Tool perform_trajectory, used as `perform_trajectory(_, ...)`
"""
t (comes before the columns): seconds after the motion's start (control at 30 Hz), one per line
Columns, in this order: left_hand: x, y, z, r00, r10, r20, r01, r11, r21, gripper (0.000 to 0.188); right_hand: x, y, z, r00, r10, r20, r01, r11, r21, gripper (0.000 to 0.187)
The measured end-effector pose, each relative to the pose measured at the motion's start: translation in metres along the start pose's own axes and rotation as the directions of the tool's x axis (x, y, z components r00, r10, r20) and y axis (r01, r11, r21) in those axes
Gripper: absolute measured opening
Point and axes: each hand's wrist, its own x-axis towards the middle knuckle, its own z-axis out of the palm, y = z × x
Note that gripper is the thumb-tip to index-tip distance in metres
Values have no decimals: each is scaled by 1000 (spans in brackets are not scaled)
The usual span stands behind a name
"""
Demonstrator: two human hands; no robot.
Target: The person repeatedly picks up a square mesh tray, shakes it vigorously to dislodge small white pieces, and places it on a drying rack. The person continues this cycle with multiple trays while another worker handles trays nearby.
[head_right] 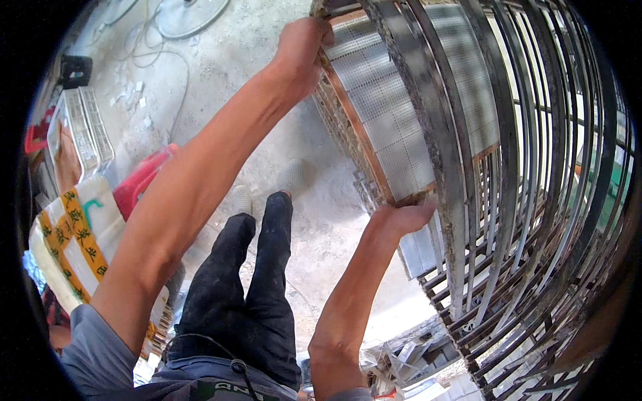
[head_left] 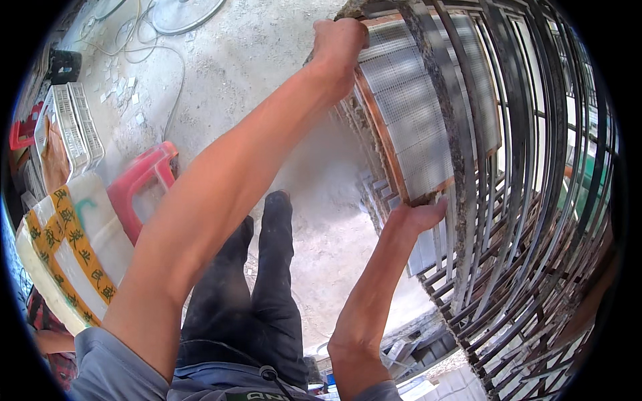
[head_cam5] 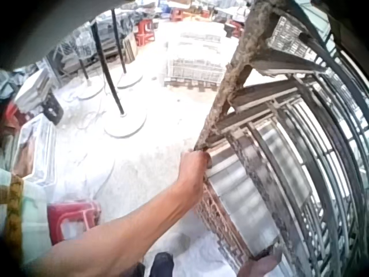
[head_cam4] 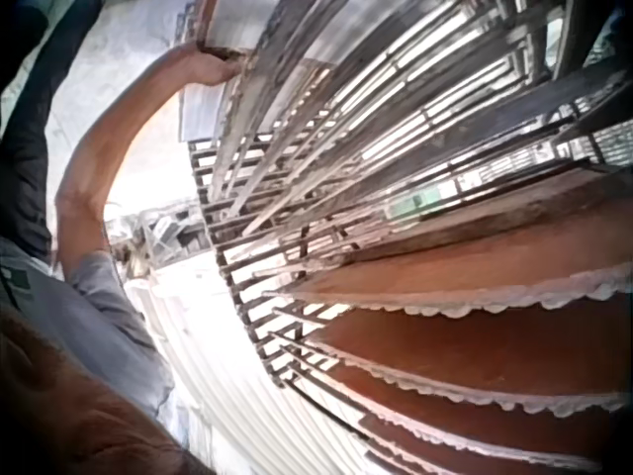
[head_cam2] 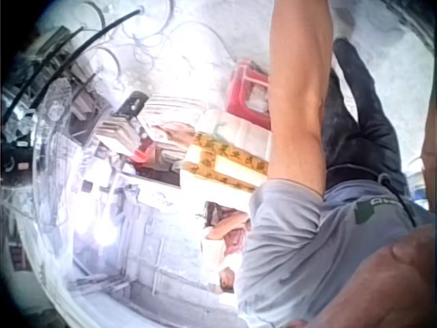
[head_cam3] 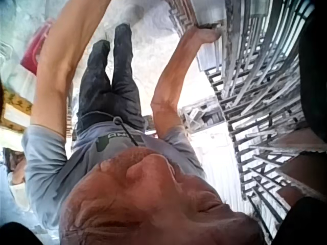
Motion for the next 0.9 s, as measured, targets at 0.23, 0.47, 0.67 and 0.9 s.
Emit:
perform_trajectory(0.23,16,5,-14,966,-10,257,-21,993,118,61,7,-7,-7,981,162,103,-154,984,-86,57)
perform_trajectory(0.47,-79,31,-68,978,186,-93,-127,889,441,62,-26,-29,-63,987,144,75,-105,919,-380,48)
perform_trajectory(0.67,-214,-32,-203,960,-178,-217,254,879,403,32,-106,-14,-124,889,445,107,-284,718,-635,38)
perform_trajectory(0.9,-389,-76,-267,826,-330,-457,419,902,107,29,-221,3,-113,257,916,307,29,311,-950,26)
